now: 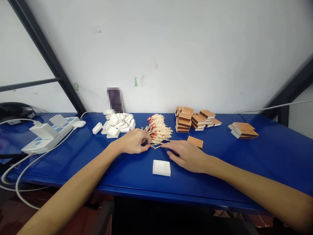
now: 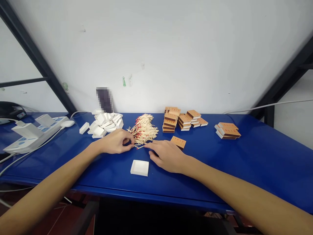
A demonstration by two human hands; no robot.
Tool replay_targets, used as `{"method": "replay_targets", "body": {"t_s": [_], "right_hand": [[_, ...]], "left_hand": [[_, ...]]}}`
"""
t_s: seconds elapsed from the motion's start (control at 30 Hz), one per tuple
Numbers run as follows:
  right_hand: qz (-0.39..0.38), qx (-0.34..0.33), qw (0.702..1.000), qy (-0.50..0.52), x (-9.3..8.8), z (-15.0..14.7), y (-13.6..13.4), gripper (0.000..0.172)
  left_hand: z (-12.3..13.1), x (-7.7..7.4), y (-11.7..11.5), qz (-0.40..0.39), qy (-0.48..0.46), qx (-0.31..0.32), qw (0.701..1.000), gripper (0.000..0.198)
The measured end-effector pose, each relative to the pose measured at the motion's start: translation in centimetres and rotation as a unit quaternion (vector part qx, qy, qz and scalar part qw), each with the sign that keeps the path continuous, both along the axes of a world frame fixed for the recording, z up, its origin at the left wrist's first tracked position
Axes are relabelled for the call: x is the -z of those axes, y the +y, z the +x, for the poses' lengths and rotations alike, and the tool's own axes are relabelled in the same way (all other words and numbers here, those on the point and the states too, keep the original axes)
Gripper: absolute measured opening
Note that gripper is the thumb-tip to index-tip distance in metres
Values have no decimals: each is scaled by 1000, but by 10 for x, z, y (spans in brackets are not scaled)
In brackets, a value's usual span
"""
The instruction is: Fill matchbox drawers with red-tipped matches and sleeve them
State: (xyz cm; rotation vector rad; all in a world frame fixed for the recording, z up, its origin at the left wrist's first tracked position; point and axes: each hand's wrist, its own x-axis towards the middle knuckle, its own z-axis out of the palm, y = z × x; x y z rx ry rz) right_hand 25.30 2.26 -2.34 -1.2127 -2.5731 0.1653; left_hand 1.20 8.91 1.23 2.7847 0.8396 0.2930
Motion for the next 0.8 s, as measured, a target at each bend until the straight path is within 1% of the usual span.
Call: {"method": "replay_targets", "body": {"t_s": [0.17, 0.3, 0.4, 0.43, 0.53, 0.63, 0.7, 0.8], "right_hand": [[-5, 9, 1000, 7, 1, 0, 1, 38], [-18, -11, 1000, 13, 0, 2, 1, 37], [-25, -33, 998, 48, 1, 2, 3, 35], [-29, -32, 997, 68, 2, 2, 4, 33], [-46, 15, 990, 132, 3, 2, 7, 26], [-54, 75, 982, 163, 1, 1, 6, 23], [-50, 86, 981, 170, 0, 1, 5, 25], [-31, 79, 985, 154, 1, 1, 4, 25]], "left_hand": [[2, 1, -2, 0, -8, 9, 1000, 11], [-3, 1, 2, -10, -8, 1, 1000, 9], [-9, 1, 7, -21, -3, -8, 1000, 11], [-10, 2, 8, -24, -3, -9, 1000, 11], [-11, 2, 9, -32, -6, -4, 999, 10], [-7, 2, 6, -48, -12, 1, 999, 9], [-4, 2, 3, -60, -19, 8, 998, 10], [-3, 3, 3, -63, -33, 23, 997, 10]]}}
